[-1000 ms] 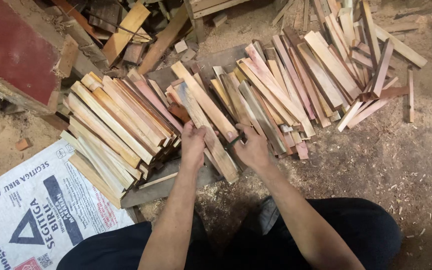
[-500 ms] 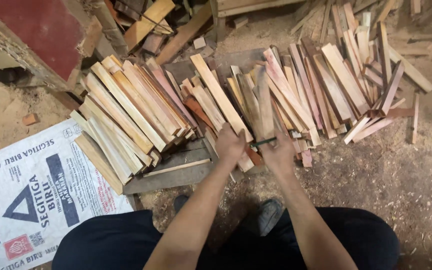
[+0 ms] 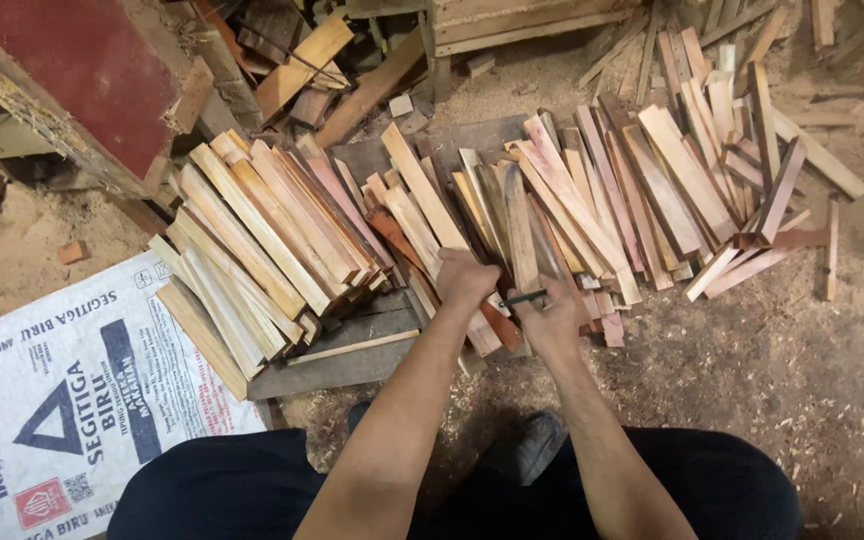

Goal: The person sits on the floor and sorts through a pile of wooden strips, picking them up one by one, inspecting them, and placing them into organized stacks. The person uses a pencil to mark some of the wood pieces during the sorting process.

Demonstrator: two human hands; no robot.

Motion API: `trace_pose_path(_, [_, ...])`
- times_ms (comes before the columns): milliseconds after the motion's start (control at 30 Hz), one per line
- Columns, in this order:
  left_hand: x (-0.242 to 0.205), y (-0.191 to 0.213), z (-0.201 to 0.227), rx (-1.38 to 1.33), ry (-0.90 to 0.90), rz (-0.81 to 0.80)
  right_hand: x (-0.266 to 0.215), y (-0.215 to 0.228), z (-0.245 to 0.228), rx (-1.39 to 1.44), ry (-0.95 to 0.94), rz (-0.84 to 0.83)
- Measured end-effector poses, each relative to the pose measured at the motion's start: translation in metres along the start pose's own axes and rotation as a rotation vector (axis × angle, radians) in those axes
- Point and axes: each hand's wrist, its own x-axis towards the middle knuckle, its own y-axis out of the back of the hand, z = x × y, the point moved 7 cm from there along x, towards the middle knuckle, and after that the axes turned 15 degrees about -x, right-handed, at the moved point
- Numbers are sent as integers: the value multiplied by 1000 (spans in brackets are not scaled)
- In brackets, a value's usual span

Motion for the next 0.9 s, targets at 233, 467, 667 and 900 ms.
trace_pose_path(233, [-33, 21, 5, 158, -141, -205, -28, 5, -24, -14, -3, 38])
trace_pose_path(467, [-64, 66, -16, -23, 3, 21, -29, -12, -32, -230, 31, -2])
trace_pose_path(667, [8, 23, -78, -226, -84, -73, -39, -12, -40, -201, 36, 8])
trace_pose_path(900, [-110, 103, -2, -585, -319, -315, -51, 2, -72, -35, 196, 145])
